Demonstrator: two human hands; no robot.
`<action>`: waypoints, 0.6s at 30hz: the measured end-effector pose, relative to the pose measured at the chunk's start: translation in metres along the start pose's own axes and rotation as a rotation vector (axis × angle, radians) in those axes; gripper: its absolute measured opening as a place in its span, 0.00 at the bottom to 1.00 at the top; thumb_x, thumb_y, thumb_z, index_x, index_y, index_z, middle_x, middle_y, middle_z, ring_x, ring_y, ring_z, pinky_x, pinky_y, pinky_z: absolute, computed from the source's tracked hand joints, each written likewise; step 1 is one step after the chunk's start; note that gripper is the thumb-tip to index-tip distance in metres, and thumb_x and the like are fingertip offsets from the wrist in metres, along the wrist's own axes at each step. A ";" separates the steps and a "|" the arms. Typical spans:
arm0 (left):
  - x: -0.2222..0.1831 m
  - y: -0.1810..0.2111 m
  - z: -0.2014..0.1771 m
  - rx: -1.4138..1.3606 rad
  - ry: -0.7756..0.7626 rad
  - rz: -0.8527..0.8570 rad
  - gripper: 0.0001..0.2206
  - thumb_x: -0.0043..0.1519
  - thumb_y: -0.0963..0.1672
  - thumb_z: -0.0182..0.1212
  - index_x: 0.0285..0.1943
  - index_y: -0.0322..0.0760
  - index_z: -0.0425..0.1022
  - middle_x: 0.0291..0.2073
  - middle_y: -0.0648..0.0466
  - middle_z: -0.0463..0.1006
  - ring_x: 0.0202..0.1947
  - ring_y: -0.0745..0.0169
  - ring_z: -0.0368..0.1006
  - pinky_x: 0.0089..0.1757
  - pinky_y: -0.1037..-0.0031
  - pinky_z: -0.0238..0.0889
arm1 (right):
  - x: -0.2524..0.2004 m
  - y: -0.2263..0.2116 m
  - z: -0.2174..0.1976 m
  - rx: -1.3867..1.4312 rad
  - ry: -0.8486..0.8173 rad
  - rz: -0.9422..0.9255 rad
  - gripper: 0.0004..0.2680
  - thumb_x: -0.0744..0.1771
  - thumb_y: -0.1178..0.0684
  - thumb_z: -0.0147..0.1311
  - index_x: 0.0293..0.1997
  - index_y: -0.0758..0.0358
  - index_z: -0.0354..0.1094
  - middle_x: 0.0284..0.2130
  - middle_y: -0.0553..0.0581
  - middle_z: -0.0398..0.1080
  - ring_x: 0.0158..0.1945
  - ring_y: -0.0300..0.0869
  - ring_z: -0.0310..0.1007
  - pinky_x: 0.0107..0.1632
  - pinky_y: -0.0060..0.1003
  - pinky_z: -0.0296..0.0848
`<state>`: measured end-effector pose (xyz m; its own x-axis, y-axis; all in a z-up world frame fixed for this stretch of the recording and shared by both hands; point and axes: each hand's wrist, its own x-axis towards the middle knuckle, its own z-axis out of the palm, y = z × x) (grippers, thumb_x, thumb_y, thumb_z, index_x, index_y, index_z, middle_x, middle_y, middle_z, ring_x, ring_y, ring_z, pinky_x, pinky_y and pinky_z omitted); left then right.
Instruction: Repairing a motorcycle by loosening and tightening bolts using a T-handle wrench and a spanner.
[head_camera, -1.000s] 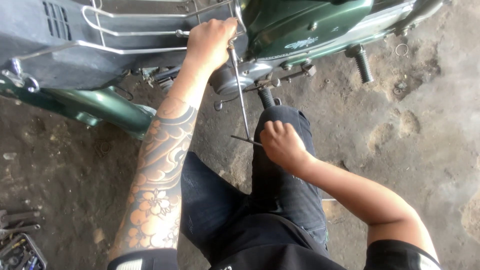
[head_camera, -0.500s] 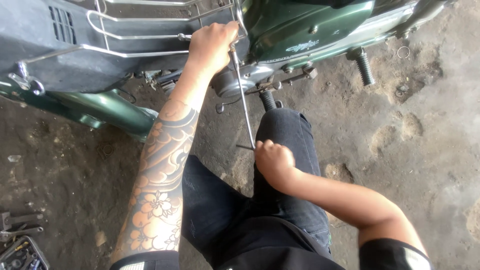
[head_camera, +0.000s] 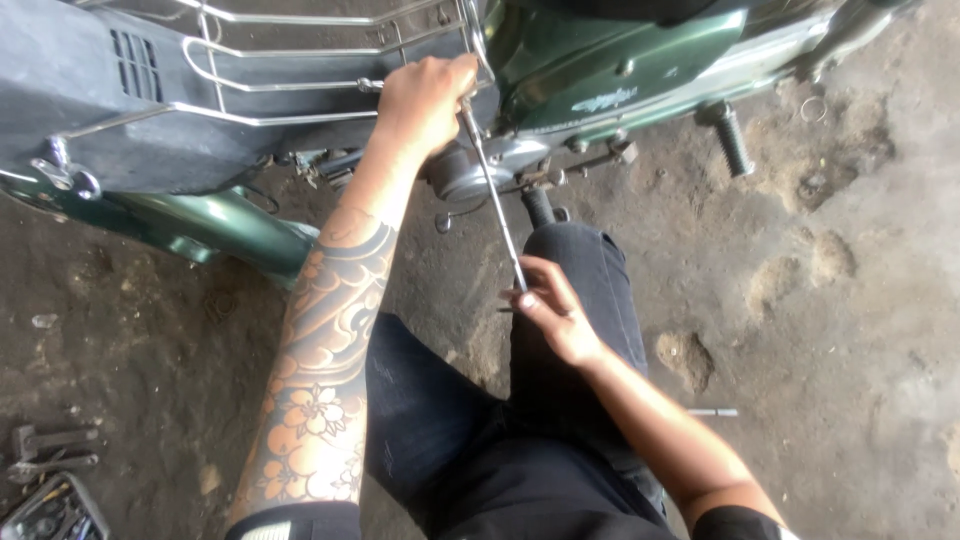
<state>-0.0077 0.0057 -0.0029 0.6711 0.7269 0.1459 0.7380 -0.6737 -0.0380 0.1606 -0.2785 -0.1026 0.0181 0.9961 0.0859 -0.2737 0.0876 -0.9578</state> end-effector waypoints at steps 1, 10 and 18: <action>-0.003 0.003 0.003 0.005 -0.011 0.019 0.13 0.57 0.33 0.64 0.47 0.35 0.72 0.25 0.50 0.79 0.22 0.52 0.79 0.23 0.63 0.77 | -0.008 0.013 -0.007 0.180 -0.234 0.317 0.21 0.68 0.48 0.55 0.67 0.61 0.53 0.59 0.59 0.59 0.60 0.54 0.74 0.61 0.50 0.73; -0.003 -0.001 0.001 0.047 -0.013 0.004 0.13 0.53 0.36 0.66 0.43 0.41 0.70 0.30 0.46 0.83 0.27 0.34 0.80 0.23 0.50 0.71 | 0.013 -0.046 0.026 -1.174 -0.329 0.199 0.14 0.66 0.39 0.60 0.35 0.57 0.62 0.28 0.59 0.65 0.25 0.62 0.72 0.30 0.58 0.73; -0.002 -0.003 0.003 0.043 0.014 0.002 0.12 0.53 0.37 0.67 0.41 0.41 0.70 0.30 0.49 0.82 0.26 0.37 0.80 0.23 0.52 0.70 | -0.003 0.002 0.044 -2.244 -0.172 -0.326 0.10 0.69 0.58 0.43 0.26 0.51 0.59 0.22 0.46 0.56 0.17 0.29 0.53 0.16 0.28 0.50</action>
<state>-0.0114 0.0065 -0.0065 0.6719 0.7232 0.1599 0.7390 -0.6688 -0.0810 0.1176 -0.2812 -0.0926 -0.2660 0.9524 0.1488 0.8852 0.1802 0.4289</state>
